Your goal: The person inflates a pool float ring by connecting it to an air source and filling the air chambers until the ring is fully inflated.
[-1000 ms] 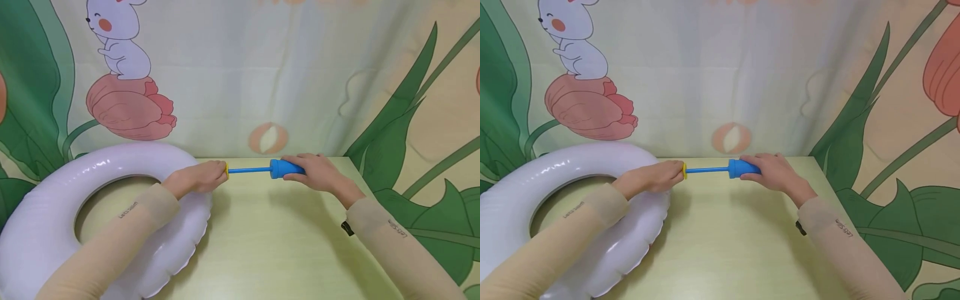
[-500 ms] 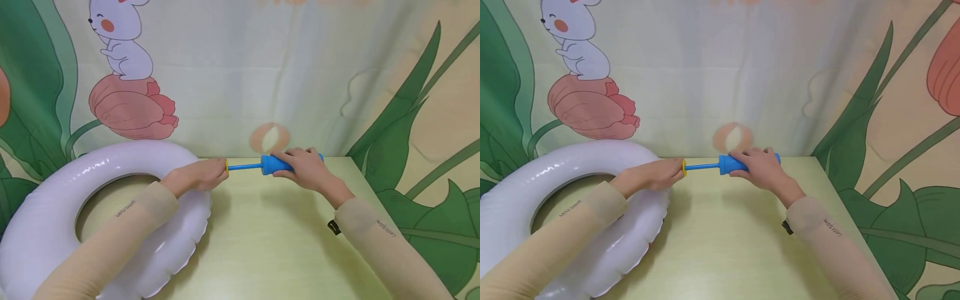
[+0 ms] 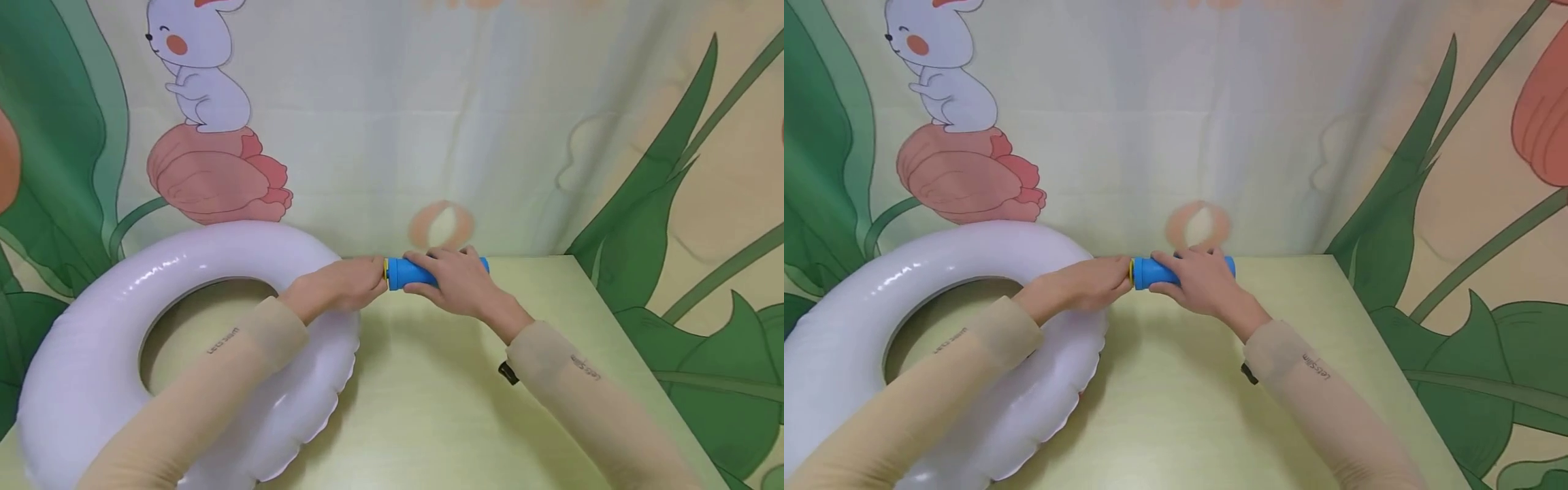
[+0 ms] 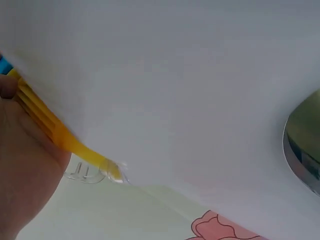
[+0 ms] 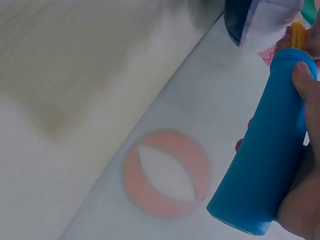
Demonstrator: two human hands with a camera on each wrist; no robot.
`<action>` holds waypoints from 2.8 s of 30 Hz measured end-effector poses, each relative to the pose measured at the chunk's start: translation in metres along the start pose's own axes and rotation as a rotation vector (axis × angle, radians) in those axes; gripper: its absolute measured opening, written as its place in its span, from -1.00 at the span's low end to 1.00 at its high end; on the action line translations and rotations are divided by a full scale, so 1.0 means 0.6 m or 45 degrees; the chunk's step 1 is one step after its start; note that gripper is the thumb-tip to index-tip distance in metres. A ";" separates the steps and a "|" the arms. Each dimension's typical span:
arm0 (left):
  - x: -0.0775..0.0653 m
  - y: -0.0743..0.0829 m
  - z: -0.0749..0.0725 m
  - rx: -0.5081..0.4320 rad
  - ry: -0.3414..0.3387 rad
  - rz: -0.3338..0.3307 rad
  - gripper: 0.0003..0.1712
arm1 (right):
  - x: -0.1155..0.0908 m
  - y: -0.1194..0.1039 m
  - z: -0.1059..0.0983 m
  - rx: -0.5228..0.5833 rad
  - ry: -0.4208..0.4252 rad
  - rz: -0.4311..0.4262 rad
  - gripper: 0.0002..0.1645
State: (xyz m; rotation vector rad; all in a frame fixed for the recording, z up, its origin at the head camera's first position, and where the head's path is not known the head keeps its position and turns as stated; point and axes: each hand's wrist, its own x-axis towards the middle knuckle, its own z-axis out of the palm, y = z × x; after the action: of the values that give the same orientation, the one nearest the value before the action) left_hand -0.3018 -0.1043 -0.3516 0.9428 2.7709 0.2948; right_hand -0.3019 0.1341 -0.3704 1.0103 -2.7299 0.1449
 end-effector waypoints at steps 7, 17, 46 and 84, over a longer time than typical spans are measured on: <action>0.002 -0.014 0.008 -0.016 0.000 0.009 -0.78 | -0.009 0.020 0.001 0.044 -0.055 0.033 -0.24; -0.007 -0.028 0.020 -0.042 0.034 0.020 -0.78 | -0.070 0.109 -0.020 0.187 -0.187 0.132 -0.17; 0.009 -0.013 0.005 -0.120 -0.054 0.010 -0.76 | -0.001 0.029 -0.004 0.031 -0.019 -0.037 -0.29; -0.031 -0.056 -0.002 -0.164 -0.019 -0.020 -0.79 | -0.054 0.113 -0.040 0.103 -0.067 0.034 -0.22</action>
State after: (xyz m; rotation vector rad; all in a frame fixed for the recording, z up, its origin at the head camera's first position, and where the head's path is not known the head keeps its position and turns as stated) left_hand -0.3071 -0.1424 -0.3564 0.8875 2.7071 0.4556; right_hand -0.3182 0.2099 -0.3561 1.0131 -2.8064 0.2384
